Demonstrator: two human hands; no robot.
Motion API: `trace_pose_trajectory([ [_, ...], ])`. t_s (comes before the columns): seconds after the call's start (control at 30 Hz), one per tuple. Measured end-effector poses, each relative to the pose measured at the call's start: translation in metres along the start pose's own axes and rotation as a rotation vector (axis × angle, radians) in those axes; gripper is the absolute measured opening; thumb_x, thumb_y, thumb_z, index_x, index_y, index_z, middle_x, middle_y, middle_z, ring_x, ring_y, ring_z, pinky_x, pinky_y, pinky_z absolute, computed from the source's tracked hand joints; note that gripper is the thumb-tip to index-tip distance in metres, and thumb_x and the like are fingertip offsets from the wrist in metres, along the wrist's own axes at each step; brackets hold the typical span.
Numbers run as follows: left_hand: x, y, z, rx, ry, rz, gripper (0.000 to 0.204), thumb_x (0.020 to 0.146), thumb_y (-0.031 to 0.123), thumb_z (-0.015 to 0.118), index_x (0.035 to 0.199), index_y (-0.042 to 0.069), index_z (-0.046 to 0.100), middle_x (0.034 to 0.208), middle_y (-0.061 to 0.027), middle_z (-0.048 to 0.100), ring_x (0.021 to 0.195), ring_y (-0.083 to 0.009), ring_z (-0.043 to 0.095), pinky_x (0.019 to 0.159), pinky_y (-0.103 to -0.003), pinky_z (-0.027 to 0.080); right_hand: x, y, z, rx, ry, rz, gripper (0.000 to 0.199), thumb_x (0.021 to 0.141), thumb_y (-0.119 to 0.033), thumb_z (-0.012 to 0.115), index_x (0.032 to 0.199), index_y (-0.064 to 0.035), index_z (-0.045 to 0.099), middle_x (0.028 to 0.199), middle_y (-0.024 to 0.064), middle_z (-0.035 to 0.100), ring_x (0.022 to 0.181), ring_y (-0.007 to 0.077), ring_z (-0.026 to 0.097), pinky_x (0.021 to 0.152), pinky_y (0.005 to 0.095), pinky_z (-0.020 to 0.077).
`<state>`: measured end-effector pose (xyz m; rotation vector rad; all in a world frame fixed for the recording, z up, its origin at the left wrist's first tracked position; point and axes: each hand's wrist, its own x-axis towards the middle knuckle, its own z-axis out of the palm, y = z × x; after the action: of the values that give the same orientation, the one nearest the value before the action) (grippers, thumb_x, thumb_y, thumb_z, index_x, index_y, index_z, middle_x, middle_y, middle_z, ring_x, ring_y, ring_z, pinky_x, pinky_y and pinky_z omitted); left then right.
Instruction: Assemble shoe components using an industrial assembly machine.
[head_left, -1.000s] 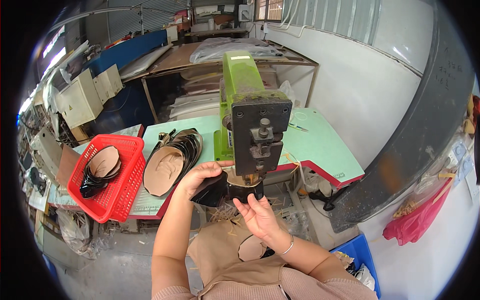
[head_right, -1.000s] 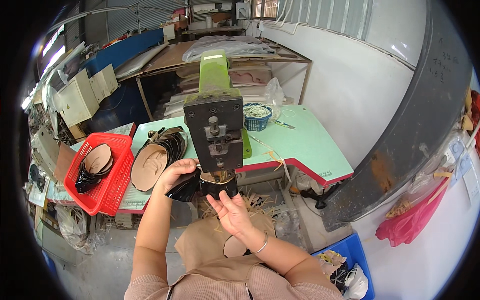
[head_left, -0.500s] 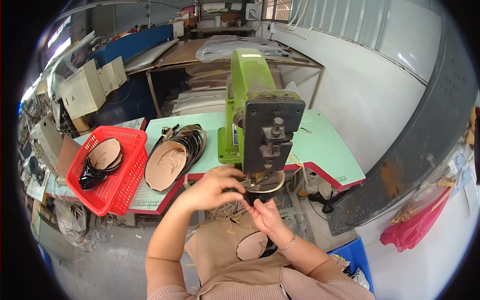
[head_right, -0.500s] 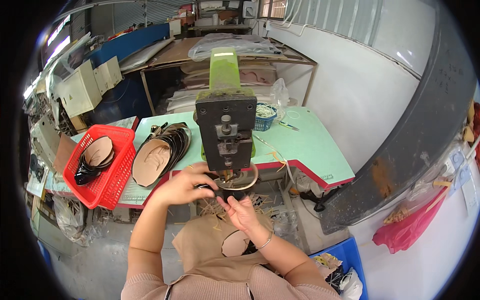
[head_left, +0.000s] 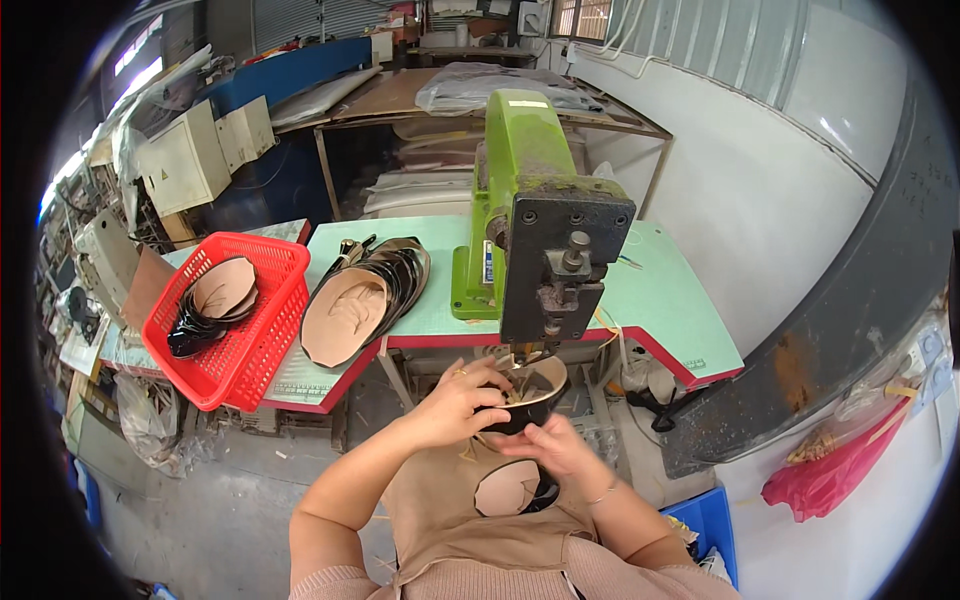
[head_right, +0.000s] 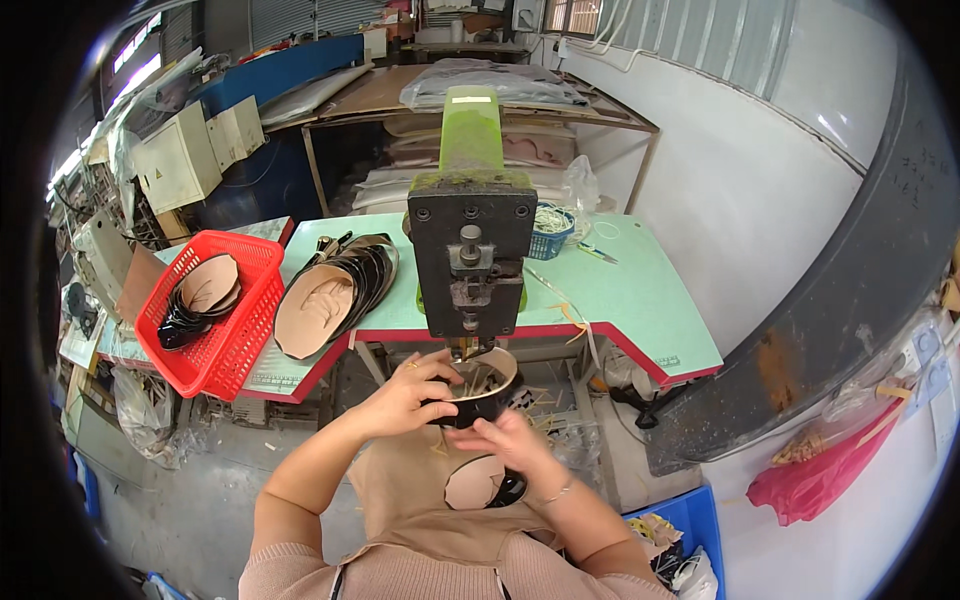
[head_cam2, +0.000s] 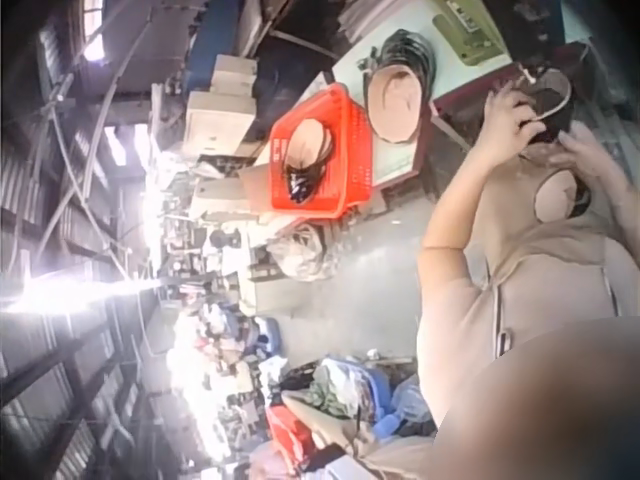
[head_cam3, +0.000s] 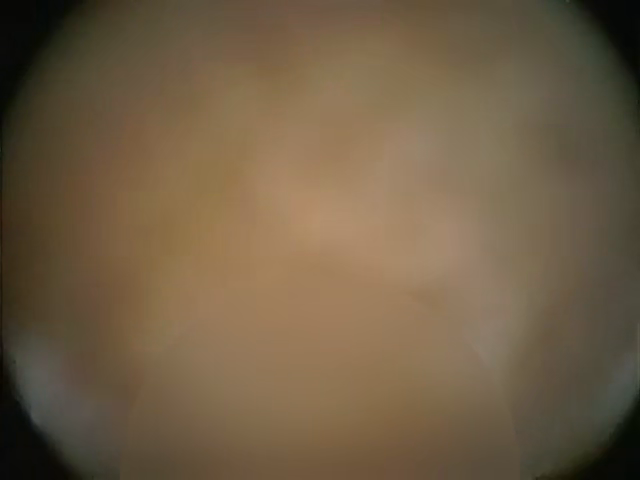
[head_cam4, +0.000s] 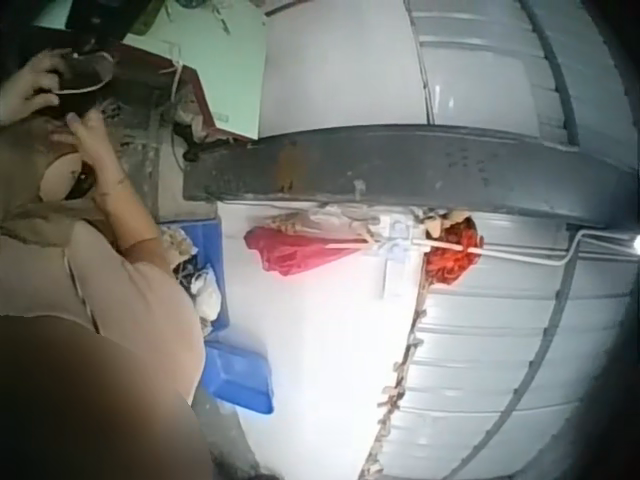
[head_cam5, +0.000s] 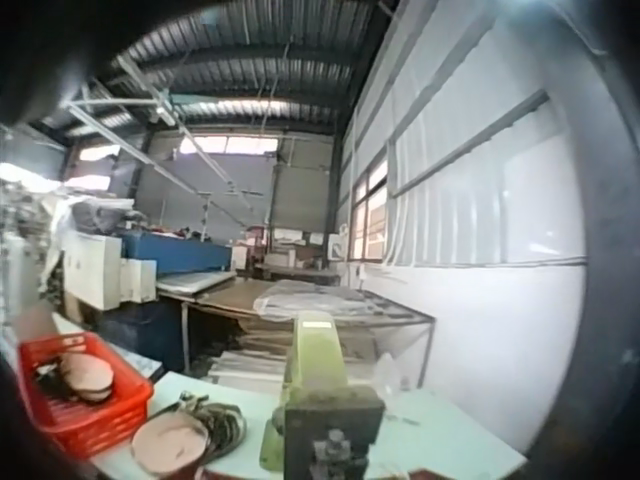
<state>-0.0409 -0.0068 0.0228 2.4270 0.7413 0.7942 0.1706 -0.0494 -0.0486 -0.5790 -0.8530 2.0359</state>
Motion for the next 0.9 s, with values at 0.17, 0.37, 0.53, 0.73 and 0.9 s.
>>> trace_pose_trajectory([
  [0.17, 0.014, 0.034, -0.017, 0.413, -0.014, 0.011, 0.015, 0.073, 0.026, 0.067, 0.076, 0.012, 0.064, 0.101, -0.0030, 0.054, 0.121, -0.0275, 0.039, 0.099, -0.056, 0.025, -0.023, -0.047, -0.017, -1.343, 0.426, -0.916, 0.023, 0.069, -0.012, 0.073, 0.083, -0.0038, 0.057, 0.093, 0.0097, 0.058, 0.072, 0.0198, 0.056, 0.063, 0.0291, 0.0476],
  [0.37, 0.011, 0.049, -0.020, 0.468, 0.119, -0.043, 0.022, 0.070, 0.029, 0.070, 0.071, 0.007, 0.064, 0.096, -0.0078, 0.052, 0.094, -0.0260, 0.053, 0.094, -0.047, 0.035, 0.019, -0.121, 0.012, -1.601, -0.286, -0.712, 0.020, 0.067, -0.022, 0.074, 0.073, -0.0081, 0.061, 0.100, 0.0053, 0.058, 0.114, 0.0329, 0.040, 0.095, 0.0439, 0.0321],
  [0.53, 0.026, 0.062, -0.027, 0.402, 0.284, -0.035, 0.022, 0.071, 0.025, 0.070, 0.076, 0.004, 0.065, 0.101, -0.0127, 0.052, 0.094, -0.0301, 0.053, 0.087, -0.043, 0.039, 0.026, -0.156, 0.024, -1.597, -0.259, -0.837, 0.021, 0.066, -0.022, 0.077, 0.069, -0.0070, 0.062, 0.088, 0.0018, 0.060, 0.111, 0.0302, 0.042, 0.093, 0.0407, 0.0341],
  [0.73, 0.036, 0.050, -0.028, 0.163, 0.273, -0.135, 0.023, 0.074, 0.025, 0.070, 0.075, 0.002, 0.066, 0.106, -0.0167, 0.051, 0.100, -0.0345, 0.051, 0.085, -0.043, 0.041, 0.035, -0.161, 0.008, -1.594, -0.205, -0.790, 0.022, 0.064, -0.022, 0.077, 0.073, -0.0072, 0.063, 0.087, 0.0012, 0.060, 0.110, 0.0306, 0.043, 0.091, 0.0419, 0.0359],
  [0.9, 0.031, 0.043, -0.038, 0.098, 0.249, -0.162, 0.021, 0.073, 0.025, 0.071, 0.075, 0.005, 0.066, 0.106, -0.0136, 0.052, 0.101, -0.0325, 0.051, 0.086, -0.040, 0.041, 0.034, -0.156, 0.008, -1.573, -0.200, -0.774, 0.022, 0.065, -0.021, 0.077, 0.077, -0.0082, 0.063, 0.087, 0.0009, 0.062, 0.110, 0.0299, 0.043, 0.093, 0.0419, 0.0345],
])
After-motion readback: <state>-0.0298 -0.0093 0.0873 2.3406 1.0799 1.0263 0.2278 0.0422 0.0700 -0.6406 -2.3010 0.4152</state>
